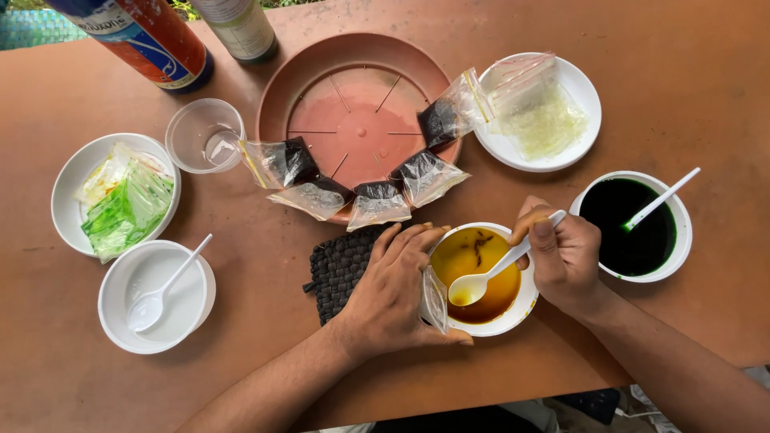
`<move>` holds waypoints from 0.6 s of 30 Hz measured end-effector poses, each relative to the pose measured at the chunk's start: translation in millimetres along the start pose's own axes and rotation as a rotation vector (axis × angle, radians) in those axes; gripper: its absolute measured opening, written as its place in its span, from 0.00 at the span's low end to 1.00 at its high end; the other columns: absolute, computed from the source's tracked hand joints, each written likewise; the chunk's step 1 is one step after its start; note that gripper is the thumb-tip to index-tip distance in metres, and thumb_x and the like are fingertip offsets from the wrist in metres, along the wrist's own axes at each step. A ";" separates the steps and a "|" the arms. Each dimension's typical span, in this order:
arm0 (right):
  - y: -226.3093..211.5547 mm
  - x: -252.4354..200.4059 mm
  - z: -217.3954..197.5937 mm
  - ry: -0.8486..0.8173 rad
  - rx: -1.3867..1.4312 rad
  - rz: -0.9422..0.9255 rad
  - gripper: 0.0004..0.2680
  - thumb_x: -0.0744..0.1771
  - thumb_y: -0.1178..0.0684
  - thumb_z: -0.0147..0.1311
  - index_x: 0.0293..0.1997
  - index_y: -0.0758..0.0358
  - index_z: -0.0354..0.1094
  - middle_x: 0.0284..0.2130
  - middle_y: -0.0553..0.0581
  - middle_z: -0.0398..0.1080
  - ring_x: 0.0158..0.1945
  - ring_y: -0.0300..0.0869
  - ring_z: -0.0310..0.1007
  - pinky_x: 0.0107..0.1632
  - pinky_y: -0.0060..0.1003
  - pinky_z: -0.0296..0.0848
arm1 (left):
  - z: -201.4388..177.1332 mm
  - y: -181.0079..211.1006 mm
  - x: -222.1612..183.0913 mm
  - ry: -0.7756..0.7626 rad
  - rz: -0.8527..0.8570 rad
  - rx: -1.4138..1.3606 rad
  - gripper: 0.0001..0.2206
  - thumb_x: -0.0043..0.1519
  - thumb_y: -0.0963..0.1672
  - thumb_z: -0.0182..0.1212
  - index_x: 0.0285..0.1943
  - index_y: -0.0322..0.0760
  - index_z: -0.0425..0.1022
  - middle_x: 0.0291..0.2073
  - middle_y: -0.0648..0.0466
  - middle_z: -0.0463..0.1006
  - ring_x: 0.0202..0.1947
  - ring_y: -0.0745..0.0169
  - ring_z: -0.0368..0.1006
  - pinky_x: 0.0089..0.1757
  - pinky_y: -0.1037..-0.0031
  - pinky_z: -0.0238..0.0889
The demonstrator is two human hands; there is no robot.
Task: Filling small plastic bags with liquid using a spoon
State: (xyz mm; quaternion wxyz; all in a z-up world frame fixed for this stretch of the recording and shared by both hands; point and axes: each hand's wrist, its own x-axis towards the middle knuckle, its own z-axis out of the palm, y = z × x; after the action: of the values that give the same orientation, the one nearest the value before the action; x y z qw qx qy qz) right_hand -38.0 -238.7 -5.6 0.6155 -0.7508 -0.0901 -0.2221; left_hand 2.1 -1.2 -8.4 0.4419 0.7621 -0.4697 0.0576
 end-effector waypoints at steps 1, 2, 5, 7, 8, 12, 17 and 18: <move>-1.9 0.2 1.6 -0.001 0.001 0.003 0.20 0.74 0.46 0.39 0.25 0.65 0.68 0.11 0.52 0.58 0.14 0.34 0.62 0.22 0.25 0.65 | 0.5 -0.1 -0.5 -0.001 -0.003 -0.001 0.37 0.43 0.59 0.76 0.44 0.34 0.59 0.58 0.35 0.71 0.61 0.29 0.67 0.59 0.34 0.50; -3.5 1.0 3.2 -0.015 -0.022 -0.015 0.20 0.74 0.45 0.39 0.25 0.64 0.68 0.10 0.51 0.58 0.16 0.35 0.59 0.24 0.24 0.65 | 0.8 -0.7 -0.6 0.004 0.004 0.007 0.36 0.44 0.59 0.76 0.44 0.34 0.58 0.59 0.36 0.71 0.61 0.29 0.67 0.59 0.34 0.50; -4.6 1.9 4.1 -0.045 -0.046 -0.025 0.20 0.73 0.45 0.39 0.24 0.64 0.68 0.09 0.51 0.58 0.19 0.36 0.56 0.26 0.24 0.65 | 0.5 -0.8 -0.7 0.005 0.008 0.005 0.36 0.45 0.58 0.76 0.44 0.35 0.58 0.59 0.36 0.70 0.61 0.29 0.67 0.59 0.34 0.50; -1.9 1.1 2.9 -0.058 -0.048 -0.022 0.20 0.73 0.46 0.39 0.24 0.64 0.69 0.08 0.51 0.58 0.19 0.36 0.56 0.26 0.24 0.65 | 0.3 -0.8 -0.4 0.001 0.009 -0.004 0.35 0.45 0.58 0.77 0.44 0.35 0.58 0.59 0.35 0.70 0.61 0.29 0.67 0.59 0.33 0.50; 0.6 0.2 2.0 -0.068 -0.050 -0.023 0.19 0.73 0.46 0.39 0.24 0.63 0.69 0.08 0.51 0.59 0.20 0.37 0.55 0.27 0.25 0.66 | 0.6 -0.9 -0.3 0.001 0.009 -0.001 0.35 0.45 0.58 0.77 0.44 0.35 0.58 0.59 0.35 0.70 0.61 0.28 0.67 0.59 0.33 0.50; 3.1 -5.1 1.0 -0.053 -0.009 0.062 0.18 0.74 0.48 0.40 0.25 0.63 0.68 0.10 0.52 0.59 0.15 0.34 0.56 0.23 0.24 0.65 | -1.2 0.7 1.2 -0.004 -0.001 -0.011 0.35 0.45 0.59 0.76 0.44 0.35 0.58 0.59 0.34 0.70 0.61 0.28 0.67 0.59 0.32 0.49; 12.2 -3.0 -2.6 -0.015 0.075 0.115 0.18 0.74 0.49 0.40 0.25 0.64 0.67 0.11 0.53 0.58 0.12 0.33 0.60 0.21 0.24 0.66 | -3.2 1.7 2.1 -0.015 -0.013 -0.011 0.36 0.44 0.58 0.76 0.44 0.35 0.58 0.60 0.34 0.69 0.63 0.28 0.66 0.60 0.33 0.49; 13.9 -2.6 -3.4 0.002 0.088 0.130 0.18 0.75 0.49 0.39 0.26 0.64 0.66 0.11 0.52 0.58 0.12 0.33 0.61 0.21 0.24 0.66 | -4.6 2.9 3.0 -0.019 -0.017 -0.013 0.36 0.45 0.59 0.76 0.44 0.34 0.58 0.60 0.34 0.69 0.63 0.28 0.65 0.60 0.33 0.49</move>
State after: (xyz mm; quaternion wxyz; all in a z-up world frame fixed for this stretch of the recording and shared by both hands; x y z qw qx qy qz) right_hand -35.4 -244.8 -18.5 0.6610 -0.7272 -0.0502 -0.1780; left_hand 3.0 -0.3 -2.3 0.4429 0.7637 -0.4678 0.0435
